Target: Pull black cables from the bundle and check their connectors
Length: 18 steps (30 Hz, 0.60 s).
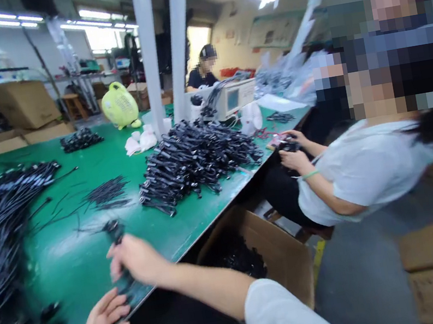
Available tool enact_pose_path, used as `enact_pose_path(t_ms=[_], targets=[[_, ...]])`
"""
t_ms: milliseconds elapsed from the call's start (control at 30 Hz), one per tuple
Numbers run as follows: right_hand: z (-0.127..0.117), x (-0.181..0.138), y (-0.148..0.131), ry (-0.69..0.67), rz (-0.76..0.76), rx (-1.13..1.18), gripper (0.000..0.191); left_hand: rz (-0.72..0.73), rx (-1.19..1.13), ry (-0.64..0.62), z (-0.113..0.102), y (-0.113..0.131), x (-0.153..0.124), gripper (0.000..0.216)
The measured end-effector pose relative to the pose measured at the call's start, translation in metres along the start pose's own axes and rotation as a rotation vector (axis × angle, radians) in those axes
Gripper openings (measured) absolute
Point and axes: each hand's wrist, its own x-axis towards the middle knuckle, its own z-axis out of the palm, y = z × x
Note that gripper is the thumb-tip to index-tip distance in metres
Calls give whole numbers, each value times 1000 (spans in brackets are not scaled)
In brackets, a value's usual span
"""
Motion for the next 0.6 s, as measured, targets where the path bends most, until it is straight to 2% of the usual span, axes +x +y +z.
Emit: enact_pose_path(t_ms=[67,167,233,267,333,400,467,600], targets=[[-54,18,-12,151,-23,-69,28,67,58,15,-1,-4,-9,51],[-155,53,-26,386,-87,-199,30,95,108,36,-6,-12,-20,44],[-221,76,-34,630,-143,-363,29,94,87,46,-9,-17,-22,42],[-252,87,-36,731,-158,-433,36,95,76,44,-9,-18,-21,42],[-302,104,-39,931,-133,-811,41,97,65,31,-9,-21,-18,41],[-335,117,-37,925,0,-1101,39,98,61,22,-9,-22,-16,41],[-351,124,-33,842,100,-1216,35,96,59,24,-10,-22,-16,42],[-346,120,-23,738,112,-1272,36,82,69,41,-14,-21,-24,42]])
